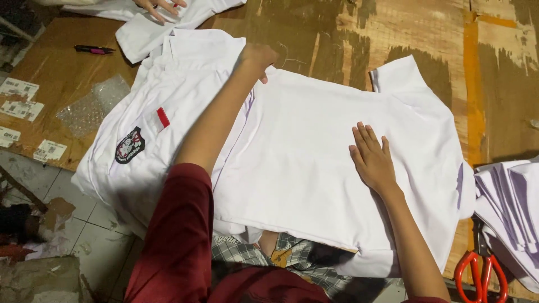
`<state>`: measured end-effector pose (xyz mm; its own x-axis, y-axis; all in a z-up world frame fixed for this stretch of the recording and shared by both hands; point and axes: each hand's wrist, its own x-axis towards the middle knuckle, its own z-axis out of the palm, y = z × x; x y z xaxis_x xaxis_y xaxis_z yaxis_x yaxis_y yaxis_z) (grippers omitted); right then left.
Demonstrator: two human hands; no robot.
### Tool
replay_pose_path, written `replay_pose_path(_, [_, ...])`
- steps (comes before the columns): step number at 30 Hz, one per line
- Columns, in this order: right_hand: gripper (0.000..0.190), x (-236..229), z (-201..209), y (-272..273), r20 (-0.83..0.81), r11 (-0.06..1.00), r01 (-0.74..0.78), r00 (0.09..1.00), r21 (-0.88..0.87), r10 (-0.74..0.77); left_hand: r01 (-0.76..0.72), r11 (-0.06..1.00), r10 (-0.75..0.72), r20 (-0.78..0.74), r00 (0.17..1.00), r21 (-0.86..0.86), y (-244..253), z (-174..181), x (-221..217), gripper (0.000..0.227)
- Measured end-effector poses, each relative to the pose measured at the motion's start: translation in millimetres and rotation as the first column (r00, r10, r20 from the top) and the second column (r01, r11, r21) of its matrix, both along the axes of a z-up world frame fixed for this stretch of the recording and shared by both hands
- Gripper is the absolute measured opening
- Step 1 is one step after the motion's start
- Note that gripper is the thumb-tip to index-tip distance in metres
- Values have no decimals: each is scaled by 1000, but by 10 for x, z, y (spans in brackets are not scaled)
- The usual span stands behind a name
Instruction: Trimming loose threads from a white shirt and then folding it neatly.
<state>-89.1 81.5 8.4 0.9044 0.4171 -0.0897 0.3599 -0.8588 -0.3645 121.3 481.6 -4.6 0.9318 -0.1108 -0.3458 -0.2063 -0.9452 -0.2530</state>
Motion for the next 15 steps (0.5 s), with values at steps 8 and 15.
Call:
replay_pose_path(8, [64, -10, 44, 10, -14, 1000, 2, 1000, -7, -2, 67, 988, -96, 217, 971, 138, -51, -318, -88, 76])
replay_pose_path(15, [63, 69, -242, -85, 52, 980, -2, 999, -199, 12, 408, 913, -284, 725, 628, 4, -635, -167, -1571, 39])
